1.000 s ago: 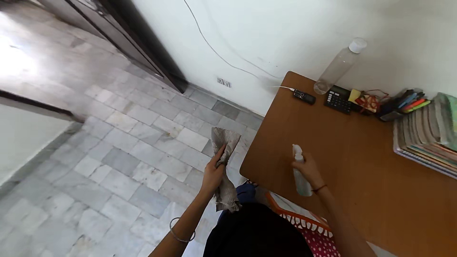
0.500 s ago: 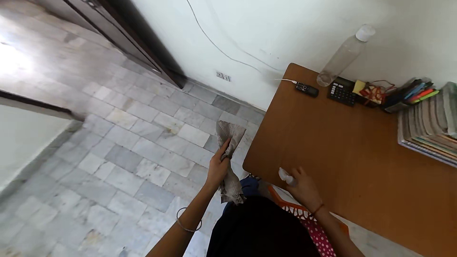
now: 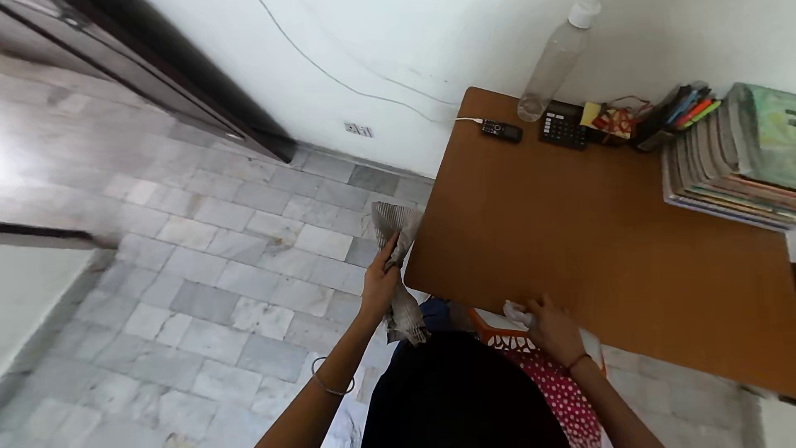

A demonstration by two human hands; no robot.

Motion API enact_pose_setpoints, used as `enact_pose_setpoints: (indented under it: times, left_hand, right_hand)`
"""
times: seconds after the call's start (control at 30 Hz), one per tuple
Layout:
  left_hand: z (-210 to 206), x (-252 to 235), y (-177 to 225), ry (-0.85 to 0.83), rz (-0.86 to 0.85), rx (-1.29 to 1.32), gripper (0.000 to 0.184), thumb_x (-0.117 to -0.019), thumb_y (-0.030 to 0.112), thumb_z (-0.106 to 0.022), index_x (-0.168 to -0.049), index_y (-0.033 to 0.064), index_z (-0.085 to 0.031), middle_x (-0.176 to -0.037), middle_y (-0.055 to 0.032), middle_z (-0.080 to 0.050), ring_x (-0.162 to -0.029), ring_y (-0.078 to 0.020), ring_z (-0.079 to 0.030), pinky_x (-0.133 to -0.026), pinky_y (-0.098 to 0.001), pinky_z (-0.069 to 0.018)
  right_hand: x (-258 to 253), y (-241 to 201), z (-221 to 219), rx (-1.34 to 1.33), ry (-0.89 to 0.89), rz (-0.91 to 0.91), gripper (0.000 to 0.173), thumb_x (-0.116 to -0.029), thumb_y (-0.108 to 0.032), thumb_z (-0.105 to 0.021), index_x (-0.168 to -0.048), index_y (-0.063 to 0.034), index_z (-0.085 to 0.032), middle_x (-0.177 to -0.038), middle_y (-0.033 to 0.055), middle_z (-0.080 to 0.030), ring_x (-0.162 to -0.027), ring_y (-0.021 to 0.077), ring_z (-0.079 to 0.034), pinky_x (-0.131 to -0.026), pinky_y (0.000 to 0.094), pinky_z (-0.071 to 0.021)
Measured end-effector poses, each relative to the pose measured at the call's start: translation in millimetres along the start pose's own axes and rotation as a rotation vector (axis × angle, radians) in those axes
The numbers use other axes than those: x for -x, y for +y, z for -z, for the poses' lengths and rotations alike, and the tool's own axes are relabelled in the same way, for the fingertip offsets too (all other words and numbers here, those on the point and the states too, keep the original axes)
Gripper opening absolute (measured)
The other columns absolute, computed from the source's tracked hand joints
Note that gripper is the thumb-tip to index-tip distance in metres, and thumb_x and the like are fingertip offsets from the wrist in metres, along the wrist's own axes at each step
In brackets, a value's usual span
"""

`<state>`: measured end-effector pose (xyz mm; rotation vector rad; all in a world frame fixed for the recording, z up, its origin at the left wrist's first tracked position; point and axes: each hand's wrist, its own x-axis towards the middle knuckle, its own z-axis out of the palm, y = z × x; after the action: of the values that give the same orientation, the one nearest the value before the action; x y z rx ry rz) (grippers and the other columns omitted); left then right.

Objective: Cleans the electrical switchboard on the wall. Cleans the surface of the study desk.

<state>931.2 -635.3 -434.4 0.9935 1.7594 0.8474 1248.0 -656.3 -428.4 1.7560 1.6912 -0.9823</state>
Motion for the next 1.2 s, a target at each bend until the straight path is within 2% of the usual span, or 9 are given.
enact_pose_setpoints:
  times: [0.2,0.3,0.37,0.43,0.5,0.7,0.9,1.1,1.2]
  left_hand:
    - [-31,-6,3,-0.092,-0.127,-0.119,0.056,-0.1013,-0.008,-0.044,-0.156,0.0032,-0.038,-0.155,-0.0228,-0.045,-0.139,-0.0379,-0.049,-0.111,-0.0525,-0.0389]
    - [-53,-17,-10,-0.175,-0.28,-0.302,0.054,-0.1036,0.0,-0.045,-0.156,-0.0001,-0.036,-0.153,-0.032,-0.042,-0.136,-0.048,-0.047,-0.111,-0.0585,-0.0373]
    - [-68,-27,-21,-0.248,-0.351,-0.449,0.051,-0.1045,0.006,-0.046,-0.155,0.0002,-0.04,-0.157,-0.0325,-0.037,-0.144,-0.0523,-0.036,-0.117,-0.0662,-0.0249]
    - [-84,-34,-28,-0.311,-0.438,-0.585,0.047,-0.1045,0.01,-0.047,-0.151,0.0001,-0.047,-0.158,-0.0289,-0.039,-0.151,-0.0523,-0.022,-0.117,-0.0747,-0.0027]
    - [-97,-39,-30,-0.371,-0.482,-0.691,0.045,-0.1058,0.014,-0.046,-0.149,0.0018,-0.051,-0.157,-0.0242,-0.043,-0.154,-0.0504,-0.015,-0.115,-0.0762,0.0068]
    - [-124,-46,-24,-0.615,-0.643,-0.826,0.048,-0.105,0.023,-0.042,-0.148,0.0032,-0.053,-0.16,-0.019,-0.041,-0.155,-0.0469,-0.013,-0.116,-0.0741,0.0071]
    - [-156,-36,0,-1.099,-0.729,-1.131,0.052,-0.1076,0.031,-0.04,-0.156,0.013,-0.043,-0.169,-0.0107,-0.026,-0.158,-0.038,0.003,-0.117,-0.0705,0.0132]
    - [-209,-26,15,-1.315,-0.979,-1.091,0.054,-0.1005,0.043,-0.054,-0.149,0.0185,-0.055,-0.164,-0.0176,-0.034,-0.155,-0.049,-0.011,-0.112,-0.0807,0.0029]
    - [-250,-25,32,-1.471,-0.997,-1.158,0.054,-0.1028,0.042,-0.052,-0.153,0.022,-0.05,-0.167,-0.0147,-0.028,-0.156,-0.047,-0.006,-0.112,-0.0801,0.0058]
  right_hand:
    - [9,79,-16,-0.379,0.077,-0.251,0.056,-0.0936,-0.022,-0.072,-0.142,0.0005,-0.055,-0.146,0.029,-0.049,-0.127,0.0458,-0.055,-0.104,0.061,-0.0439]
    - [17,132,-34,-0.83,0.208,-0.363,0.053,-0.0928,-0.011,-0.073,-0.139,0.0063,-0.054,-0.133,0.031,-0.058,-0.12,0.0415,-0.058,-0.104,0.0549,-0.0446]
    - [25,162,-47,-1.075,0.278,-0.441,0.048,-0.0939,-0.006,-0.069,-0.136,0.0076,-0.053,-0.124,0.0287,-0.061,-0.111,0.0349,-0.061,-0.098,0.0495,-0.0476]
    - [35,185,-59,-1.208,0.367,-0.5,0.047,-0.096,-0.006,-0.066,-0.138,0.0071,-0.051,-0.122,0.0269,-0.061,-0.107,0.0317,-0.061,-0.094,0.0475,-0.0485]
    - [45,203,-70,-1.296,0.447,-0.546,0.045,-0.0989,-0.009,-0.063,-0.139,0.0072,-0.051,-0.123,0.0271,-0.062,-0.107,0.0314,-0.061,-0.094,0.0473,-0.048]
    - [66,250,-80,-1.523,0.565,-0.574,0.043,-0.0979,-0.005,-0.059,-0.138,0.0043,-0.049,-0.109,0.0206,-0.062,-0.088,0.0239,-0.061,-0.079,0.0407,-0.0521]
    - [83,306,-60,-1.507,0.647,-0.654,0.043,-0.0997,-0.01,-0.061,-0.139,0.0042,-0.051,-0.119,0.0259,-0.061,-0.1,0.0316,-0.06,-0.089,0.0491,-0.0485]
    - [93,372,-47,-1.496,0.661,-0.679,0.041,-0.1019,-0.014,-0.058,-0.138,0.0036,-0.051,-0.115,0.0247,-0.062,-0.096,0.0308,-0.061,-0.085,0.0504,-0.0499]
    - [97,384,-34,-1.503,0.725,-0.701,0.046,-0.101,-0.013,-0.06,-0.142,0.0043,-0.047,-0.121,0.0267,-0.06,-0.102,0.0325,-0.059,-0.09,0.0517,-0.0477]
